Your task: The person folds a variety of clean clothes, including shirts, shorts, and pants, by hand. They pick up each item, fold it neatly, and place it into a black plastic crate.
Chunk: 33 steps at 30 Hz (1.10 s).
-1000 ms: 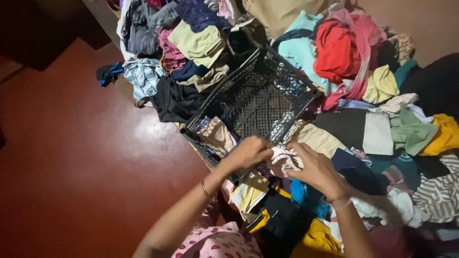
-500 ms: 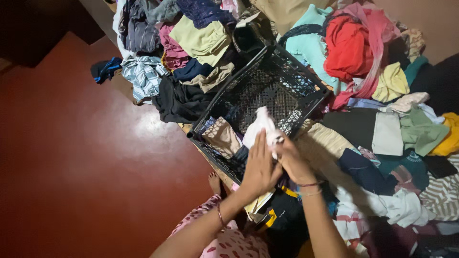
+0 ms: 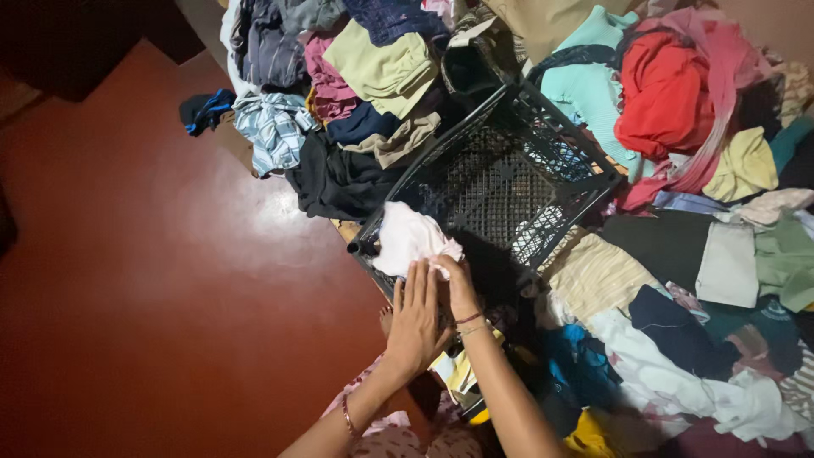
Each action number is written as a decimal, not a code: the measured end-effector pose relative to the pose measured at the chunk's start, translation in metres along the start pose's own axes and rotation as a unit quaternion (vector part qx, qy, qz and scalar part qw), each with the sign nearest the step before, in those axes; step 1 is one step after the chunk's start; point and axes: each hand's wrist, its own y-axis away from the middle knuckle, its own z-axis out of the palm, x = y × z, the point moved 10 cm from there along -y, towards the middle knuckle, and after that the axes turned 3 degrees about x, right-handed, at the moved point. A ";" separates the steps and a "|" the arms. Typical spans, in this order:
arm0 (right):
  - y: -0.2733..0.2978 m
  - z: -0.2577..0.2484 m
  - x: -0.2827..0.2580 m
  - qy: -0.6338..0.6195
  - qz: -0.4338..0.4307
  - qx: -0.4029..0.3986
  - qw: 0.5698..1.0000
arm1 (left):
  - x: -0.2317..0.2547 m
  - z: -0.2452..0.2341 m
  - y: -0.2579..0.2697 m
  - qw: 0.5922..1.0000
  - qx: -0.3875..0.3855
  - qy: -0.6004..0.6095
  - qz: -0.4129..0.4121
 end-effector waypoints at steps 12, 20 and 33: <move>-0.031 -0.106 0.121 0.081 0.130 0.186 0.971 | -0.106 0.191 -0.076 0.954 -0.226 -0.181 -0.084; 0.074 -0.139 -0.043 0.133 -0.182 0.202 0.953 | -0.122 0.252 -0.160 0.908 -0.208 -0.331 0.149; 0.216 -0.364 -0.267 0.669 -0.308 0.457 0.499 | -0.217 0.269 -0.179 0.961 -0.229 -0.114 -0.104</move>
